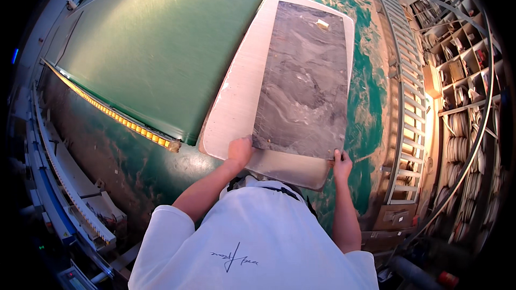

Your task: The person picks up a series of dark rectangular boards from a table and a green conveyor belt and places them onto a white board on a separate stand.

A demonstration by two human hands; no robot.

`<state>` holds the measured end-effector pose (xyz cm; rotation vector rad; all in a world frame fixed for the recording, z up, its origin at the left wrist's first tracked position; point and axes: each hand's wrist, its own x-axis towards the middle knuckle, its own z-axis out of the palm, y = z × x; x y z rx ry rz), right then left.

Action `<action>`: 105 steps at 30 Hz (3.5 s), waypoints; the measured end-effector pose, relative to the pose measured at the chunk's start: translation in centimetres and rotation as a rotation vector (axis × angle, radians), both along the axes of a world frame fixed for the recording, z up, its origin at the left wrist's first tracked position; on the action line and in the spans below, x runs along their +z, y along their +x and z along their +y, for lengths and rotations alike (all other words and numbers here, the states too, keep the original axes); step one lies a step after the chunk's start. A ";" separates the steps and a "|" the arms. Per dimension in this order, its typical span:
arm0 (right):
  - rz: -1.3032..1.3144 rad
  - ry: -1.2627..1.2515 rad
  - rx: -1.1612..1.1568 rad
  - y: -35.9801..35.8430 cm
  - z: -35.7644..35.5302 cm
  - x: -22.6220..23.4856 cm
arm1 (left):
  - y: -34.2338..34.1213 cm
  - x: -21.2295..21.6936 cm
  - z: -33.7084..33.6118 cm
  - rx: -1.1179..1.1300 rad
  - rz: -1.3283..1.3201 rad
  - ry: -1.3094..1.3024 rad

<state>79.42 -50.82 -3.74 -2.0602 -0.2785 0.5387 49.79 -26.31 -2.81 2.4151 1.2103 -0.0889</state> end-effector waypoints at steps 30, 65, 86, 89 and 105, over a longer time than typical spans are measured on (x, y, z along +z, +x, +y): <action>-0.757 -0.217 0.491 2.0 -4.9 -0.2 | -1.8 -2.5 1.6 -0.189 0.052 0.033; -0.410 -0.120 0.464 4.8 -6.9 3.6 | -21.2 -1.5 -4.0 0.543 -0.075 -0.401; -0.973 -0.008 0.571 -5.8 9.1 0.6 | -21.1 -11.9 -4.3 0.588 -0.101 -0.180; -0.981 -0.023 0.521 -6.2 8.9 0.0 | -20.4 -9.1 -2.4 0.696 0.097 -0.792; -1.009 -0.066 0.515 -6.2 9.7 -0.6 | -11.4 -2.1 6.6 -0.107 -0.226 0.284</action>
